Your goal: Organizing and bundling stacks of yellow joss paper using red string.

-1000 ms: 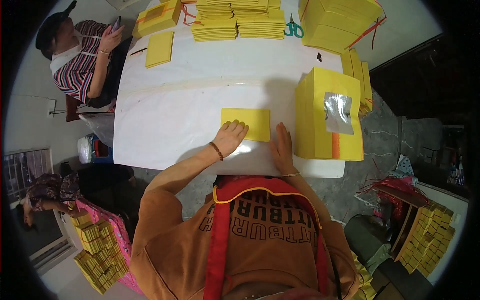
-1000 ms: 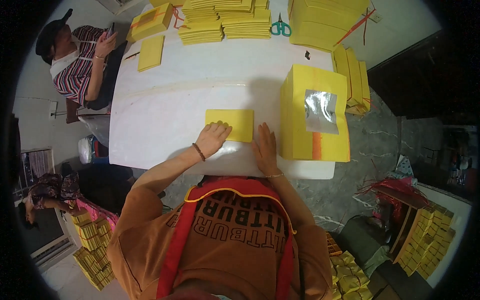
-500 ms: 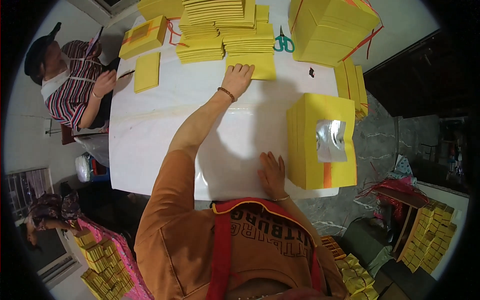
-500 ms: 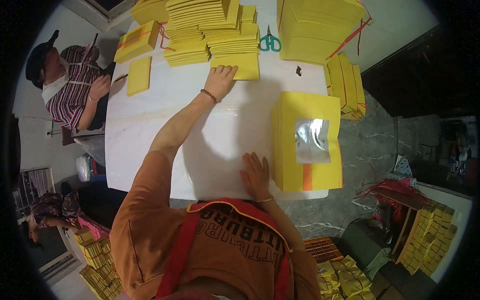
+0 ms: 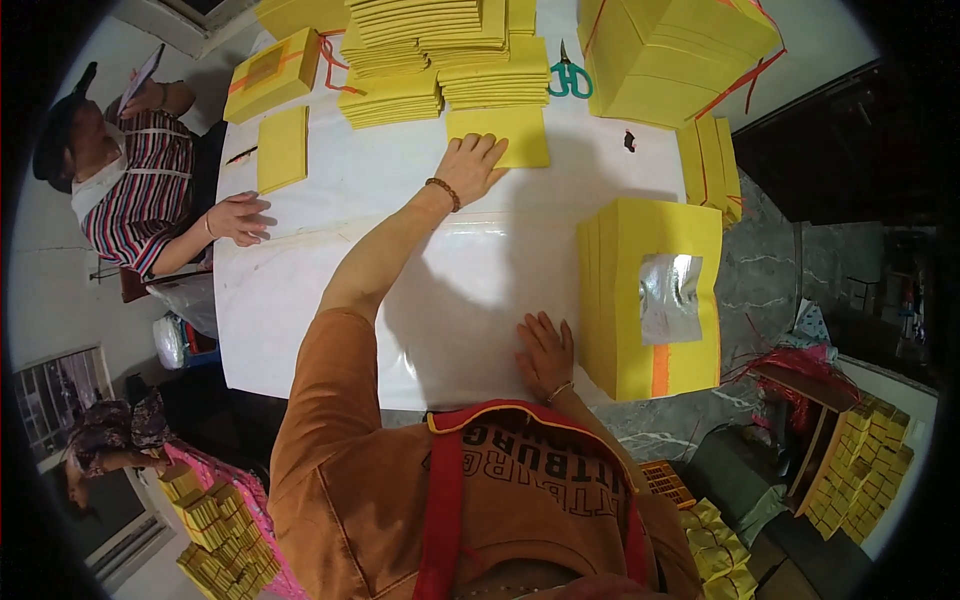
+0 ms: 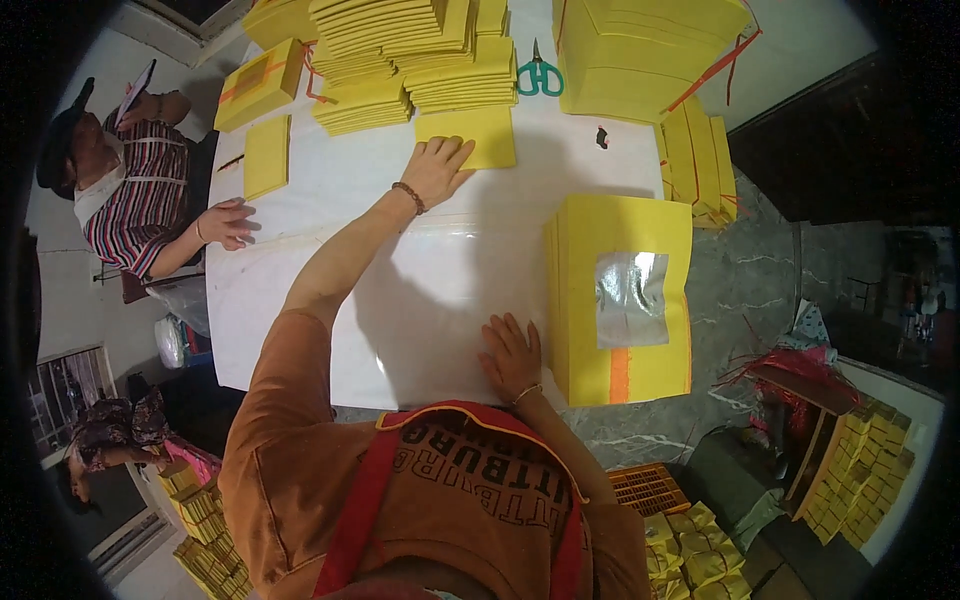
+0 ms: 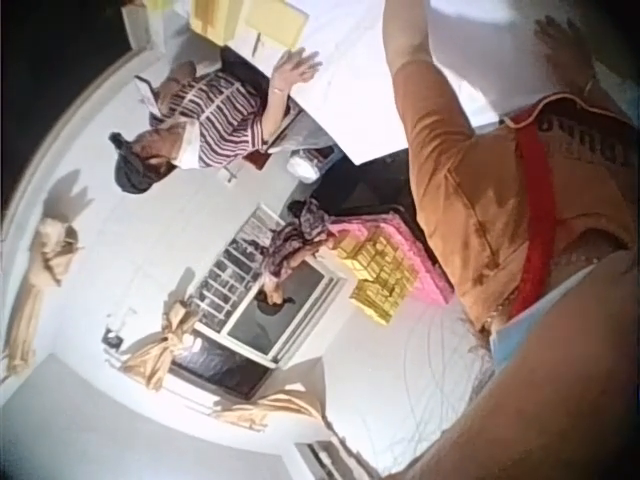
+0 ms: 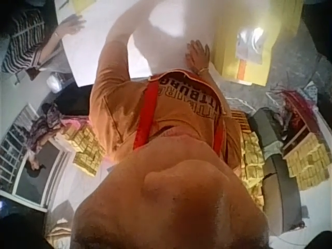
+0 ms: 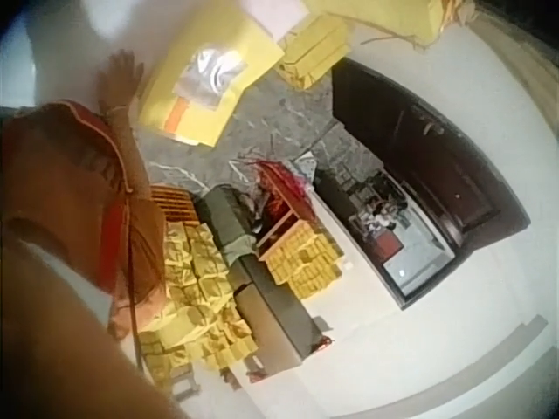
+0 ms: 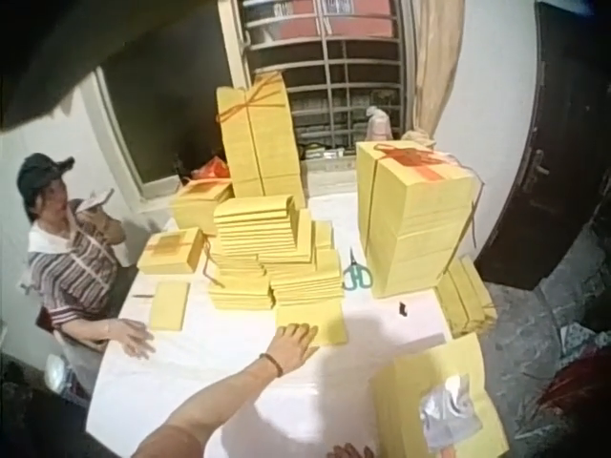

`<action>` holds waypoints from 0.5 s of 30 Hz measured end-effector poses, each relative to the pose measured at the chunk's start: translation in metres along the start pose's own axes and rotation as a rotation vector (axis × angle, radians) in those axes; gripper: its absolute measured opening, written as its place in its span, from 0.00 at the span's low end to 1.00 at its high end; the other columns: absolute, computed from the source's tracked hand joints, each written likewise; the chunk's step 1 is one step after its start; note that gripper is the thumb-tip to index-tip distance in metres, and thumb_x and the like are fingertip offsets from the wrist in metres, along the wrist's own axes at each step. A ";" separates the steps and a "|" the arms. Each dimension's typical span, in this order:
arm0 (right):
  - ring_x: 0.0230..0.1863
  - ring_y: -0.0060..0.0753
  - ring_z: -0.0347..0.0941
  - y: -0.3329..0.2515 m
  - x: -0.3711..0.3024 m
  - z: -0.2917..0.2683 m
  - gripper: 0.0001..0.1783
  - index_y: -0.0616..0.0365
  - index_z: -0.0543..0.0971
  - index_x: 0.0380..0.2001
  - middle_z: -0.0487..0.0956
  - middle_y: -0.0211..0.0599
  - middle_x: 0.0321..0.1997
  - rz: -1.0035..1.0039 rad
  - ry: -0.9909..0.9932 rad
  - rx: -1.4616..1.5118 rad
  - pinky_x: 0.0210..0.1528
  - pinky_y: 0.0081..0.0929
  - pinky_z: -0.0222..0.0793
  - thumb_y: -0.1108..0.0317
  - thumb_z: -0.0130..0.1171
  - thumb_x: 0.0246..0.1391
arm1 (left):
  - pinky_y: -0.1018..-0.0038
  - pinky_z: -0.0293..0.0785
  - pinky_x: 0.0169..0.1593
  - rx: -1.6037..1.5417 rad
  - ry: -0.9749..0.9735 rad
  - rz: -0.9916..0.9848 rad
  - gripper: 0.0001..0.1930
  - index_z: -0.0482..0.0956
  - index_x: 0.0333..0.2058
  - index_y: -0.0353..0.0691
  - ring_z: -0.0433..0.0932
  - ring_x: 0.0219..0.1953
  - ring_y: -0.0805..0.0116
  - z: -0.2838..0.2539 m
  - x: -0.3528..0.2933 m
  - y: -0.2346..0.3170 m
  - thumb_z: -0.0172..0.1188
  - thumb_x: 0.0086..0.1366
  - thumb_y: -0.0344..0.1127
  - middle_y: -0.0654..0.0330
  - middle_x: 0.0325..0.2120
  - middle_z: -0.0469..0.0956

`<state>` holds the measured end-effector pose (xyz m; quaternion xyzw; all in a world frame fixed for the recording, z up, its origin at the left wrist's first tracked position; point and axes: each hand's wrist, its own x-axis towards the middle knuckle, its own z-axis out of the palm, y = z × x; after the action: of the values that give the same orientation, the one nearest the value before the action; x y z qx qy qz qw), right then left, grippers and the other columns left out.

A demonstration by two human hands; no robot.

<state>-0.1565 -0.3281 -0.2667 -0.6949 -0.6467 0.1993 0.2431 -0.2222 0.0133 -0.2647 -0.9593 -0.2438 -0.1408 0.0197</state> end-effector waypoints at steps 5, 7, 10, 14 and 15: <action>0.65 0.38 0.53 0.002 -0.001 0.000 0.22 0.53 0.71 0.50 0.64 0.36 0.61 0.019 -0.001 0.009 0.65 0.48 0.37 0.61 0.50 0.51 | 0.64 0.62 0.45 0.011 -0.050 0.077 0.23 0.67 0.53 0.42 0.66 0.45 0.60 0.003 0.004 -0.014 0.52 0.61 0.45 0.59 0.45 0.68; 0.64 0.39 0.54 0.001 0.001 -0.004 0.21 0.54 0.71 0.49 0.65 0.37 0.60 -0.020 0.017 -0.025 0.65 0.48 0.39 0.59 0.51 0.52 | 0.64 0.62 0.45 0.002 -0.045 0.088 0.23 0.67 0.53 0.43 0.66 0.45 0.60 0.003 0.004 -0.015 0.52 0.61 0.45 0.59 0.45 0.68; 0.64 0.38 0.54 0.000 0.002 -0.005 0.21 0.54 0.72 0.48 0.65 0.36 0.60 -0.004 0.004 -0.015 0.65 0.48 0.39 0.59 0.51 0.52 | 0.64 0.62 0.45 0.007 -0.031 0.082 0.23 0.67 0.53 0.43 0.66 0.45 0.60 0.006 0.005 -0.013 0.52 0.61 0.44 0.58 0.44 0.68; 0.64 0.38 0.54 0.001 0.000 -0.005 0.21 0.54 0.72 0.48 0.65 0.35 0.59 -0.011 0.021 -0.019 0.65 0.48 0.39 0.59 0.51 0.52 | 0.64 0.62 0.46 -0.022 -0.065 0.051 0.23 0.66 0.53 0.43 0.65 0.45 0.59 0.000 0.007 -0.009 0.52 0.61 0.44 0.58 0.45 0.68; 0.64 0.38 0.55 -0.001 -0.001 -0.005 0.20 0.54 0.72 0.48 0.65 0.35 0.59 -0.018 0.036 -0.014 0.65 0.48 0.39 0.59 0.51 0.52 | 0.64 0.62 0.46 -0.015 -0.061 0.048 0.23 0.66 0.53 0.43 0.65 0.45 0.59 0.000 0.006 -0.010 0.52 0.61 0.44 0.58 0.45 0.68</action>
<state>-0.1542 -0.3292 -0.2626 -0.6943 -0.6498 0.1801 0.2516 -0.2218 0.0247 -0.2633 -0.9689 -0.2199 -0.1128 0.0084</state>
